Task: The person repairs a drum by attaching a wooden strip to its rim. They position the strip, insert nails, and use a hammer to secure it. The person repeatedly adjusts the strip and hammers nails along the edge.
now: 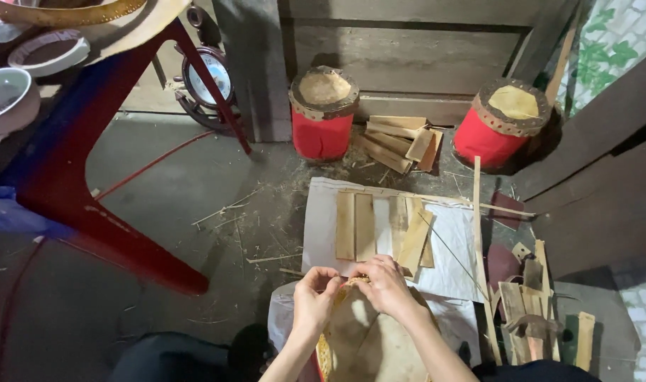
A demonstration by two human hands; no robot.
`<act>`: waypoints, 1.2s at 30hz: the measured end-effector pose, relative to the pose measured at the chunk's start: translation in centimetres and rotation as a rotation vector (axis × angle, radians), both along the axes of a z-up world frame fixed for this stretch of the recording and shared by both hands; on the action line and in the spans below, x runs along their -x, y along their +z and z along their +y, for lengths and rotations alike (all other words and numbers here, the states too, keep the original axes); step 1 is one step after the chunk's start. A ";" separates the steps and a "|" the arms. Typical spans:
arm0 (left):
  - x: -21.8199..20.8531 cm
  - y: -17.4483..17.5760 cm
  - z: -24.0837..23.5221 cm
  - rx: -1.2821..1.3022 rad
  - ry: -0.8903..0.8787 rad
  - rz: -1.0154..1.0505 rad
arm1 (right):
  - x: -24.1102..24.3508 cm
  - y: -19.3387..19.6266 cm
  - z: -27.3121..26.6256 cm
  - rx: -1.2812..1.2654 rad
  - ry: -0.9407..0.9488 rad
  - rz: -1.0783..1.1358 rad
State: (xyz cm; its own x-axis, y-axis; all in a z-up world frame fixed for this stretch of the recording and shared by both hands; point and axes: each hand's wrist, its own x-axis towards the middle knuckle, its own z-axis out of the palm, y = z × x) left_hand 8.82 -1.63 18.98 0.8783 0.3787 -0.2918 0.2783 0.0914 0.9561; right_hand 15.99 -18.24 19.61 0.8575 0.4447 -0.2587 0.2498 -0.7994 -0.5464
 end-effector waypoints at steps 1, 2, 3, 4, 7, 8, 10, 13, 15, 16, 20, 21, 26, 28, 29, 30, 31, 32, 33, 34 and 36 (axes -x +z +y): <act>-0.1 -0.6 0.1 -0.004 0.006 -0.016 | 0.1 0.0 0.0 0.013 -0.010 0.013; 0.0 0.1 0.2 -0.005 0.007 -0.014 | 0.1 -0.1 -0.2 0.013 -0.010 0.015; 0.2 0.8 0.3 0.041 0.019 -0.016 | 0.2 -0.2 -0.2 -0.001 -0.008 -0.013; 0.3 1.6 0.4 0.086 0.031 -0.018 | 0.2 -0.2 -0.3 -0.015 -0.005 -0.041; 0.7 3.5 0.8 0.195 0.048 0.049 | 0.2 -0.1 -0.3 -0.031 -0.008 0.000; 0.8 2.8 1.1 0.193 0.050 0.049 | 0.3 0.2 -0.2 -0.032 -0.006 0.000; 0.9 1.4 1.4 0.043 -0.008 0.091 | 0.3 0.9 -0.1 -0.037 -0.031 0.097; 1.4 1.3 1.7 -0.042 0.004 0.134 | -0.4 -0.6 -0.2 -0.060 -0.050 0.123; 1.7 3.7 1.8 -0.084 -0.007 0.187 | -0.4 -0.1 -0.2 -0.053 -0.045 0.129; 1.9 4.8 1.9 -0.125 -0.019 0.238 | -0.4 0.0 -0.2 -0.046 -0.042 0.135; 1.3 2.0 1.3 -0.125 -0.121 0.080 | -0.1 1.8 0.3 -0.035 -0.047 0.180; 1.2 1.6 1.1 -0.133 -0.132 0.064 | -0.1 2.0 0.4 -0.028 -0.056 0.191; 0.2 -0.2 1.1 -0.119 -0.176 0.020 | -0.2 1.0 0.0 -0.037 -0.027 0.150; 0.0 -0.8 1.0 -0.144 -0.180 -0.004 | -0.4 0.2 -0.1 -0.051 -0.005 0.061; 0.0 -0.6 1.0 -0.145 -0.184 -0.004 | -0.4 0.3 -0.1 -0.052 -0.009 0.061; 0.0 -0.4 1.0 -0.168 -0.191 -0.015 | -0.3 0.4 -0.2 -0.055 0.002 0.081; 0.0 -0.2 1.0 -0.190 -0.197 -0.027 | -0.3 0.5 -0.2 -0.059 0.014 0.102; 0.2 -0.1 0.9 -0.192 -0.200 -0.027 | -0.2 0.8 -0.2 -0.061 0.012 0.101; 0.2 0.1 0.9 -0.208 -0.199 -0.043 | -0.1 1.1 -0.1 -0.041 -0.006 0.106; 0.2 0.3 0.8 -0.223 -0.199 -0.059 | -0.1 1.5 0.0 -0.022 -0.023 0.111; 0.2 0.2 1.0 -0.310 -0.222 -0.112 | -0.1 1.8 0.1 -0.016 -0.034 0.122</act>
State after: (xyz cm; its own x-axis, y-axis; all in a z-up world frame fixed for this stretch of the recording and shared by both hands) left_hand 8.65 -0.67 19.16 0.9686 0.2313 -0.0910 0.1510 -0.2569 0.9546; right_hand 16.09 -18.09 21.45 0.8347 0.4211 -0.3548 0.1540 -0.7971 -0.5839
